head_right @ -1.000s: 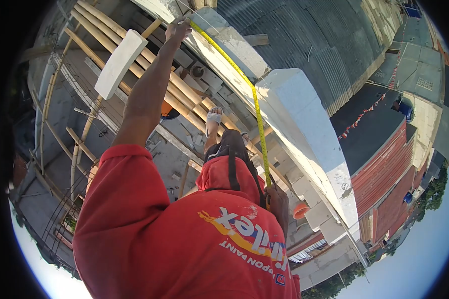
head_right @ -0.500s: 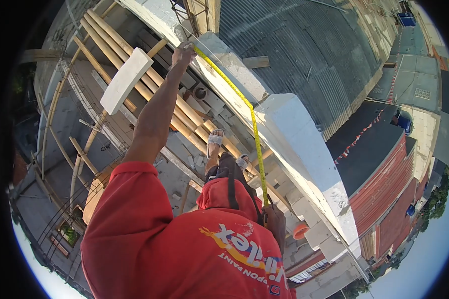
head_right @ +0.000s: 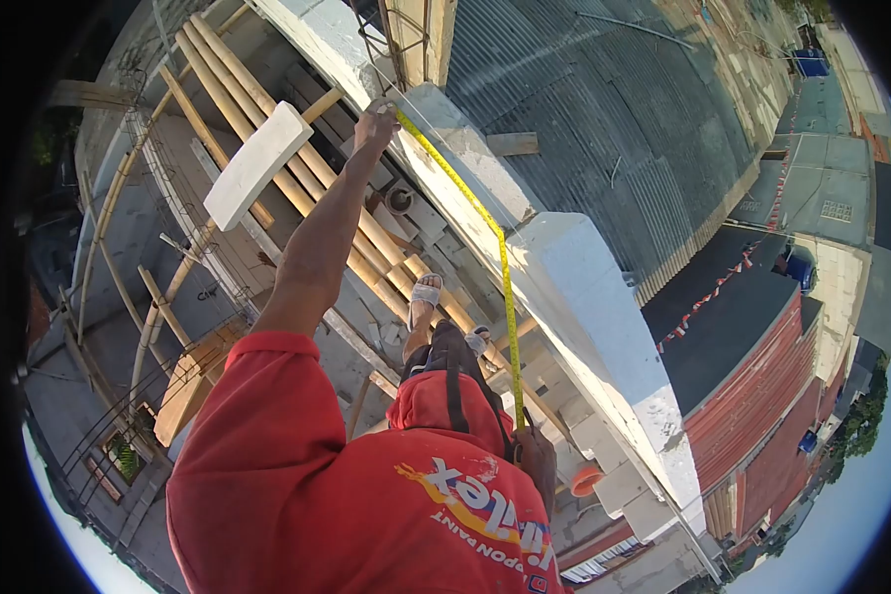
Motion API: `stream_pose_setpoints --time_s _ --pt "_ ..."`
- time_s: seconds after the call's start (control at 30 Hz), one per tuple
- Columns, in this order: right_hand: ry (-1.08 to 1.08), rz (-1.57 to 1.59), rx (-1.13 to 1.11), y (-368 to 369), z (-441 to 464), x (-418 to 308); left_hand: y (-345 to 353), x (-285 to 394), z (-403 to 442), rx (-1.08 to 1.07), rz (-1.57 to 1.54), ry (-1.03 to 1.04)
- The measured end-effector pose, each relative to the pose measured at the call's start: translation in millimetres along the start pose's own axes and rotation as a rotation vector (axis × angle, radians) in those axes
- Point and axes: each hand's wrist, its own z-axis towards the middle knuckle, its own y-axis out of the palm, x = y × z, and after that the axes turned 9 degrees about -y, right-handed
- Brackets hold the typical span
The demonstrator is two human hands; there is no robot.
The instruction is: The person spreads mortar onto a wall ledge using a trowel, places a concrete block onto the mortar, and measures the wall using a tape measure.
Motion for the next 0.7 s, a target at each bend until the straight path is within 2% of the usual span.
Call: stream_pose_setpoints --time_s 0.03,0.1,0.13,0.23,0.27,0.33,0.4,0.47,0.5,0.57,0.6,0.7 --pt "-0.077 -0.073 -0.015 -3 -1 -8 2 -2 3 0.008 -0.005 0.005" --pt "-0.109 -0.225 -0.078 -17 -3 -63 1 -1 0 -0.006 -0.026 0.012" --pt "-0.101 -0.204 -0.072 -16 -3 -63 0 1 -3 -0.012 -0.036 0.015" --pt "-0.089 -0.122 -0.041 -9 -1 -41 -2 9 -11 -0.005 -0.046 -0.014" --pt "-0.093 -0.084 -0.023 1 1 -8 -1 8 -9 0.02 -0.063 0.009" --pt "0.036 0.056 -0.007 4 -1 -1 -4 10 -9 0.072 -0.094 0.054" --pt "0.294 0.263 0.0 2 3 -5 0 24 -15 -0.035 -0.481 0.08" --pt "0.319 0.185 -0.023 -11 0 -66 -6 53 -39 -0.145 -0.784 0.077" --pt "0.332 0.145 -0.035 -16 -4 -86 -6 60 -42 -0.191 -0.837 0.105" --pt "0.213 0.115 -0.007 -19 -12 -86 -6 73 -42 -0.283 -0.947 0.162" --pt "0.154 0.101 0.007 -20 -17 -85 -6 80 -41 -0.281 -0.995 0.107" --pt "0.227 0.235 0.042 -26 -30 -85 -13 96 -48 -0.267 -0.991 0.049"
